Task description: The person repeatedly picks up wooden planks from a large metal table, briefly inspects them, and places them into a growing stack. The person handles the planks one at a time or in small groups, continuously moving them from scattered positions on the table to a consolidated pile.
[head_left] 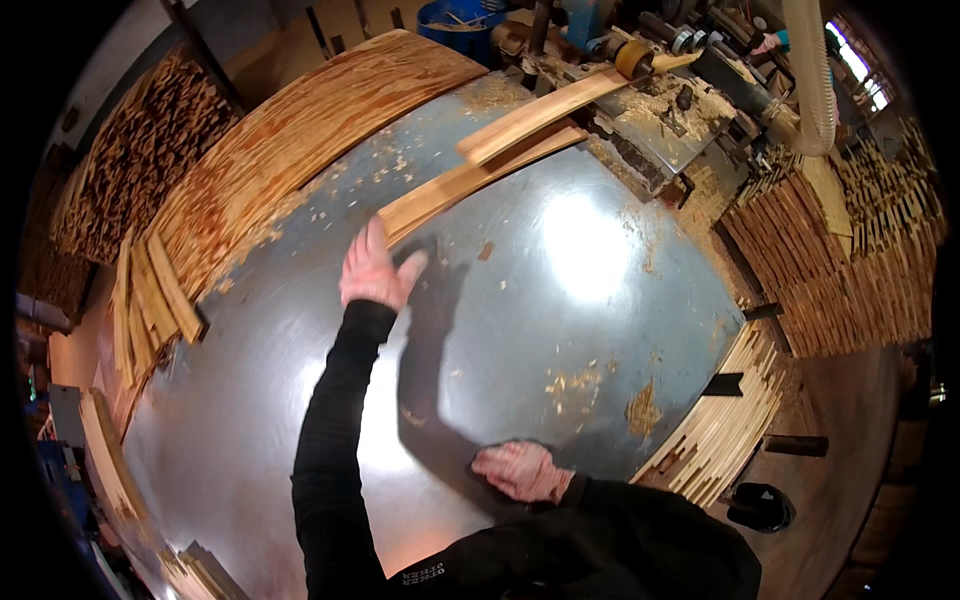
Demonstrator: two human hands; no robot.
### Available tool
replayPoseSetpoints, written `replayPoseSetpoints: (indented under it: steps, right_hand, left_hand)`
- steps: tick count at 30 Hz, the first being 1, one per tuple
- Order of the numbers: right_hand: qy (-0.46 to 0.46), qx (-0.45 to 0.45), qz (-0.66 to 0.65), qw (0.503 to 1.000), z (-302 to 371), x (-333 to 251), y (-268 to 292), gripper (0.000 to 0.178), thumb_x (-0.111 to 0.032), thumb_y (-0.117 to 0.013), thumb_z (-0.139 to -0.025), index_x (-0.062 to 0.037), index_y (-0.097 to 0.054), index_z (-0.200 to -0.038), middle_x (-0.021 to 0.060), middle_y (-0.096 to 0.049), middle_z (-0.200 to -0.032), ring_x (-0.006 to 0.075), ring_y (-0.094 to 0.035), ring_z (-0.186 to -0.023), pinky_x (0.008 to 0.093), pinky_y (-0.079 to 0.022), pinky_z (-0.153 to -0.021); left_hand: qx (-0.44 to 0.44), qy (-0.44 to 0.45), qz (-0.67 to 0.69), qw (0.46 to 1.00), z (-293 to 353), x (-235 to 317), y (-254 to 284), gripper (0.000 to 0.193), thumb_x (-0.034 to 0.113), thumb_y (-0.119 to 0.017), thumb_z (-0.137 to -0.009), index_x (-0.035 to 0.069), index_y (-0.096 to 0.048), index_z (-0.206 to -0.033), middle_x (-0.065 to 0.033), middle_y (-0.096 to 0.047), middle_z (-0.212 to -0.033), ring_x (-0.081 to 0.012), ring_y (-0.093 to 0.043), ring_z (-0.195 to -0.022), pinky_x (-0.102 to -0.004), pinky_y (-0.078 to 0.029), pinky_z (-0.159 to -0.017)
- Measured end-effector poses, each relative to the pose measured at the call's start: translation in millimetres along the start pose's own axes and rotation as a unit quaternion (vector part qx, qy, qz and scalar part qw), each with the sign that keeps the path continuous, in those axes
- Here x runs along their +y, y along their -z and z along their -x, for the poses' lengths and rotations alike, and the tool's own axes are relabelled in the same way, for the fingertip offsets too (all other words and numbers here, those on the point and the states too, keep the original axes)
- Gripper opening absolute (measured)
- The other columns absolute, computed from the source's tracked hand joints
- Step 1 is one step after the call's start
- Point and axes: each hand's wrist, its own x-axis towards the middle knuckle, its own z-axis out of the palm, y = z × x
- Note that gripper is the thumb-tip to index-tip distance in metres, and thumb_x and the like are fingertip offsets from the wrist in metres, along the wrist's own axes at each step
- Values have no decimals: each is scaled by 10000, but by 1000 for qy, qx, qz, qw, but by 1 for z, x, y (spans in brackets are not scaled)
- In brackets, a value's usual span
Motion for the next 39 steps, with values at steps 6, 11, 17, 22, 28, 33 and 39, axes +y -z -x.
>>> replayPoseSetpoints:
  steps: [6,11,17,22,28,33,39]
  right_hand:
    - [-29,-218,-68,973,16,31,-33,586,-329,-578,-918,-42,-426,-1406,118,-461,-1457,254,-448,-1344,427,-422,-1048]
    - [-40,-220,-151,963,25,51,-36,619,-369,-575,-863,-119,-452,-1416,87,-453,-1466,268,-421,-1354,395,-352,-1121]
    - [-15,-231,-89,969,2,26,11,495,-285,-504,-905,-168,-511,-1386,32,-481,-1445,230,-500,-1283,375,-405,-1076]
    - [66,9,-104,992,12,32,5,367,-245,-597,-816,-172,-632,-1174,18,-646,-1159,243,-640,-1007,365,-536,-806]
    - [91,138,-14,986,-8,57,35,253,-230,-557,-896,-113,-660,-1096,57,-660,-1095,239,-641,-972,349,-528,-825]
    - [-229,282,-403,840,-111,116,113,185,-186,-598,-946,-40,-595,-1059,20,-616,-929,116,-559,-875,287,-487,-783]
    - [-193,373,7,907,-280,286,224,220,-218,-576,-908,-55,-617,-1049,79,-639,-937,219,-611,-874,343,-498,-775]
  left_hand:
    - [-42,-67,-157,984,-158,130,-66,1178,653,-747,-655,66,-189,-1510,-228,-327,-1509,-396,-324,-1392,-559,-252,-1110]
    - [-229,50,-129,963,-169,85,-110,1161,471,-822,-647,157,-144,-1535,-228,-416,-1447,-378,-424,-1339,-533,-365,-1070]
    - [-276,75,-206,936,-118,20,-63,1081,363,-791,-713,197,-107,-1534,-194,-536,-1300,-364,-566,-1175,-476,-486,-965]
    - [-311,140,-245,908,8,-14,-20,930,366,-743,-738,177,-218,-1481,-208,-554,-1256,-386,-585,-1140,-490,-496,-936]
    - [-275,296,-190,895,199,-39,38,909,272,-710,-748,145,-198,-1487,-212,-557,-1203,-396,-567,-1113,-479,-476,-941]
    - [-165,311,157,923,350,-39,63,787,235,-679,-790,58,-309,-1461,-171,-543,-1302,-291,-588,-1111,-395,-507,-921]
    - [-38,435,633,640,388,1,45,514,145,-521,-925,-33,-412,-1395,-192,-601,-1194,-272,-635,-987,-398,-549,-842]
